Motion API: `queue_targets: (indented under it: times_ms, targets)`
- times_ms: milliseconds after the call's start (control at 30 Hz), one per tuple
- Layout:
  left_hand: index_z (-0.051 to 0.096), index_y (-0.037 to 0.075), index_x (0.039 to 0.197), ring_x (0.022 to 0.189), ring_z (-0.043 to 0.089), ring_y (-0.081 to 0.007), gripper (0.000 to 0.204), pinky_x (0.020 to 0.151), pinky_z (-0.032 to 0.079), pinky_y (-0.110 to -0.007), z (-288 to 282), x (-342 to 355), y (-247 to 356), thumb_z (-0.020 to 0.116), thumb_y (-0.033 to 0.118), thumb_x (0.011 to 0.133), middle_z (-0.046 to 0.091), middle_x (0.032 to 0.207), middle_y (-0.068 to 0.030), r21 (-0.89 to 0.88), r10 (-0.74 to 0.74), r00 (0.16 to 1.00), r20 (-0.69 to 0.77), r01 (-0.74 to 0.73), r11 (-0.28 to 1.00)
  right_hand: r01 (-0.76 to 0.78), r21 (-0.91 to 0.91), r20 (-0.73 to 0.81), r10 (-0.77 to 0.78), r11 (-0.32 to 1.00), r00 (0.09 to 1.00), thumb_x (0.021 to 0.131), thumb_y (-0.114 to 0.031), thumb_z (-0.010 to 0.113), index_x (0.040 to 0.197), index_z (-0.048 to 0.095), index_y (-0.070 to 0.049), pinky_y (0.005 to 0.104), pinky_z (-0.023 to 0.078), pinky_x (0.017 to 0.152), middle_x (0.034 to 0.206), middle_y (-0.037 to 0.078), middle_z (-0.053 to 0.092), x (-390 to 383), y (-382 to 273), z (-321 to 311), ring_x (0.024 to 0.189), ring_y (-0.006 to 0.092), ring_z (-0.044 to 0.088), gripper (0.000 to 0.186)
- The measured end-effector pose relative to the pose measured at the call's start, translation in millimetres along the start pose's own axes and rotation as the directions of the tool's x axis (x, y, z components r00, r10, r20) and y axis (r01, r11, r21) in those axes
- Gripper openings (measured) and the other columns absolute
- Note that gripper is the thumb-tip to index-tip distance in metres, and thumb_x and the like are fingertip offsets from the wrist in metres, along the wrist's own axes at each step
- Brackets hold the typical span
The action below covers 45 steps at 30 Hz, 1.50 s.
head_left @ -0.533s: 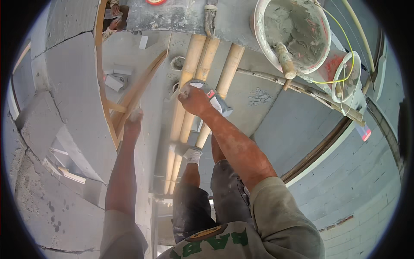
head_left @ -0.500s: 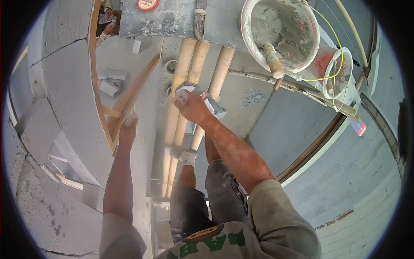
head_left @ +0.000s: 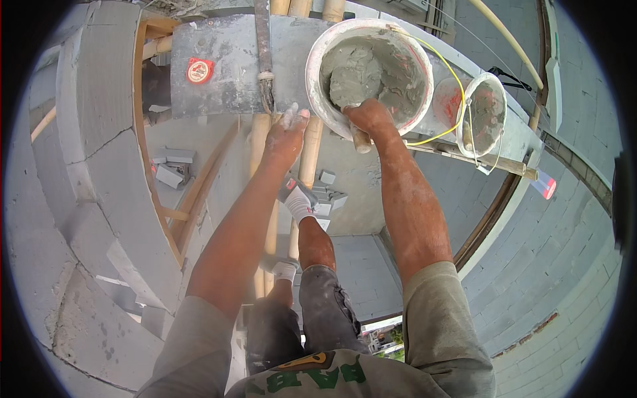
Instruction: The person builds a curved wall by applying mortar from a bucket onto aerated concrete blocks with a trowel, then stacking the blocks to form the wall.
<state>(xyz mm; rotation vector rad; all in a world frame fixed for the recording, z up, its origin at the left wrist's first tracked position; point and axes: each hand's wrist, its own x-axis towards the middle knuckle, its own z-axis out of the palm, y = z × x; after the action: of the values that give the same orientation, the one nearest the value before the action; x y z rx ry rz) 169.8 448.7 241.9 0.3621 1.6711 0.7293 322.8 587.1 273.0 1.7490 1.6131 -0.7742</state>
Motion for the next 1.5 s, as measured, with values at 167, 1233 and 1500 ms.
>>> queue_targets:
  times_ms: [167, 1233, 1500]
  targets:
    - [0.041, 0.006, 0.139, 0.122, 0.049, -0.0367, 0.056, 0.102, 0.037, -0.038, 21, 26, 36, 0.052, 0.032, 0.09, 0.05, 0.132, -0.0233, 0.104, -0.022, 0.996, -0.088, 0.031, 0.994, -0.015, 0.064, 0.186, 0.003, 0.998, 0.983, 0.073, -0.034, 0.063, 0.115, 0.059, 0.007, 0.0383, 0.046, 0.093, 0.111, 0.025, 0.063, -7, 13, -20, 0.107, 0.0343, 0.061, 0.059]
    - [0.044, 0.011, 0.139, 0.098, 0.058, -0.0143, 0.051, 0.091, 0.043, -0.028, -105, -38, -21, 0.056, 0.022, 0.091, 0.061, 0.118, -0.0093, 0.039, -0.06, 0.997, 0.055, 0.058, 0.998, 0.185, 0.906, -0.011, -0.416, 0.38, 0.909, 0.073, -0.018, 0.072, 0.104, 0.054, -0.001, 0.0272, 0.046, 0.061, 0.081, 0.005, 0.058, -125, 30, 9, 0.068, 0.0113, 0.055, 0.04]
    - [0.052, 0.012, 0.131, 0.121, 0.05, -0.0339, 0.052, 0.102, 0.038, -0.039, -203, -244, -61, 0.051, 0.044, 0.089, 0.05, 0.134, -0.0176, 0.524, -0.187, 0.979, -0.084, 0.203, 0.827, 0.4, 0.913, -0.227, -0.707, 0.085, 0.67, 0.073, -0.023, 0.078, 0.102, 0.048, -0.001, 0.0262, 0.05, 0.056, 0.083, 0.01, 0.059, -355, -32, -77, 0.062, 0.0137, 0.058, 0.047]
